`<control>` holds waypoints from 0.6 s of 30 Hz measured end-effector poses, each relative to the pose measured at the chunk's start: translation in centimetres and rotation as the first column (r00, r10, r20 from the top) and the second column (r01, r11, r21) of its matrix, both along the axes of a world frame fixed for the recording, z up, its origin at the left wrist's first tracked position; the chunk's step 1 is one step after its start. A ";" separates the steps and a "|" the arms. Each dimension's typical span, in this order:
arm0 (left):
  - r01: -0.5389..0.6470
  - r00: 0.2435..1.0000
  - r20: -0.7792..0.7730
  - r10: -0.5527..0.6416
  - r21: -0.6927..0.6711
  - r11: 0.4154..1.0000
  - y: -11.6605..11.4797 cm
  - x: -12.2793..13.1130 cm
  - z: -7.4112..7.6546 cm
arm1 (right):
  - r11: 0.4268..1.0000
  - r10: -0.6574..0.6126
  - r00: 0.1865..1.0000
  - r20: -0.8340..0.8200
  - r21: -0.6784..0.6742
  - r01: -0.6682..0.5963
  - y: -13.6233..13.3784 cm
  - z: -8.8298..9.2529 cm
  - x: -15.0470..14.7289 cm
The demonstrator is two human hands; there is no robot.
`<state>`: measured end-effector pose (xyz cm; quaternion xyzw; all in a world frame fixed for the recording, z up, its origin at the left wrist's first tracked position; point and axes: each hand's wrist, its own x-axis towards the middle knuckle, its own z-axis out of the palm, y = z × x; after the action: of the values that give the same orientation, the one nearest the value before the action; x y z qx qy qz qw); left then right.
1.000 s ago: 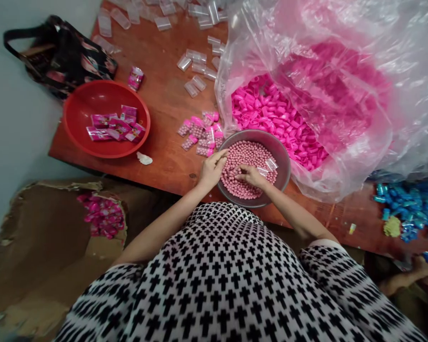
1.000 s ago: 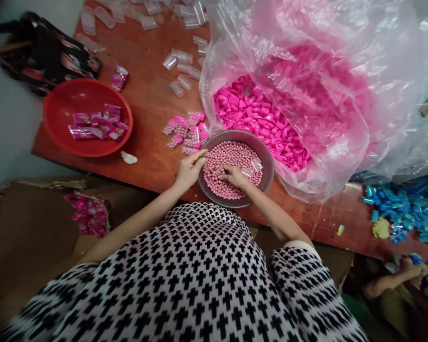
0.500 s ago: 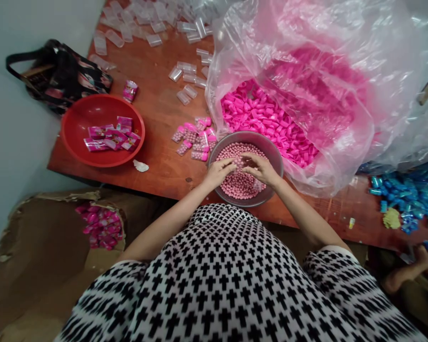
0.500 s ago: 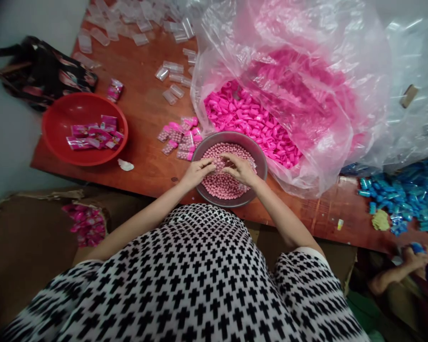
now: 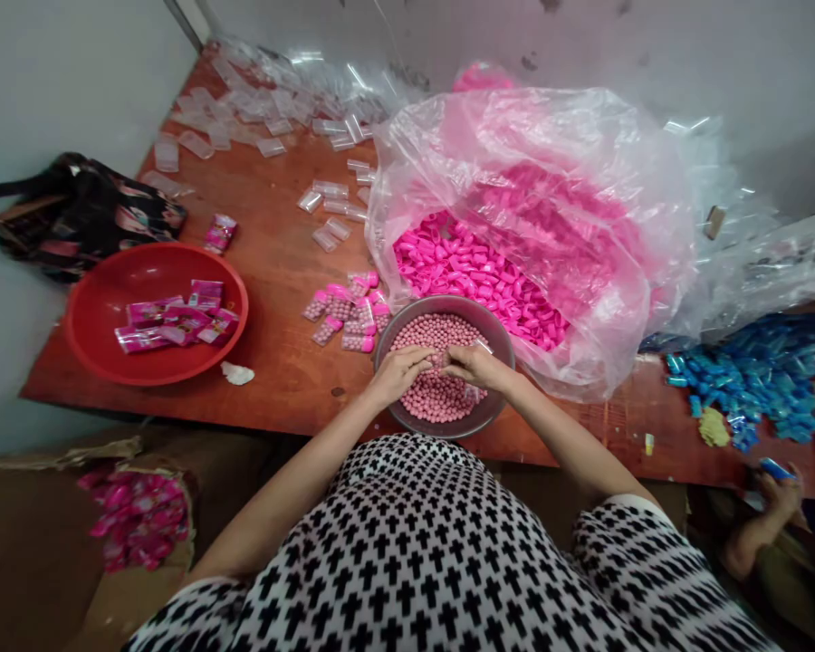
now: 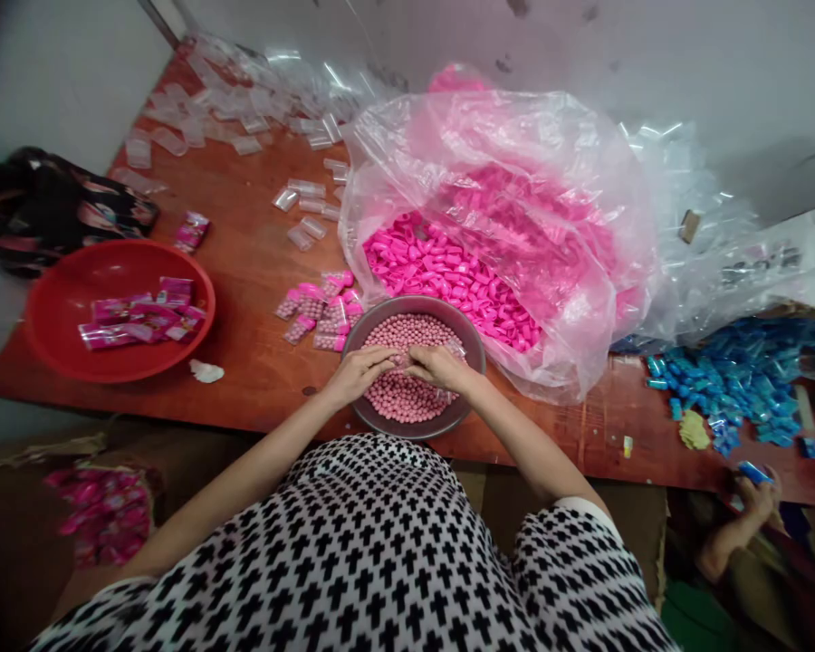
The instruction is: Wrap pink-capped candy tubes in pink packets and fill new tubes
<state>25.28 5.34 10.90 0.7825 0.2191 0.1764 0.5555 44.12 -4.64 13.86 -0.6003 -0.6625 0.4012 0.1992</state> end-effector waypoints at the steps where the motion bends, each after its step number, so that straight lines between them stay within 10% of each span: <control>1: -0.009 1.000 0.002 0.009 0.003 1.000 0.1 0.0 0.0 | 1.000 0.018 1.000 0.015 -0.026 -0.017 0.1 0.1 0.3; 6: -0.135 0.991 -0.018 0.134 -0.090 0.987 0.7 -0.1 -0.6 | 0.993 -0.118 0.990 0.082 0.031 0.116 3.3 0.4 3.6; 10: -0.264 0.964 -0.081 0.252 -0.317 0.911 0.7 -0.2 -1.6 | 0.918 -0.389 0.815 0.430 0.251 0.306 9.8 -0.7 8.2; 18: -0.321 0.937 -0.090 0.339 -0.606 0.727 1.1 0.0 -1.3 | 0.987 -0.156 0.540 0.827 0.146 0.063 19.6 -2.6 13.1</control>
<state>25.24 6.45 9.65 0.5061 0.3921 0.2021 0.7411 57.23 14.94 11.22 -0.7484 -0.6573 0.0209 -0.0860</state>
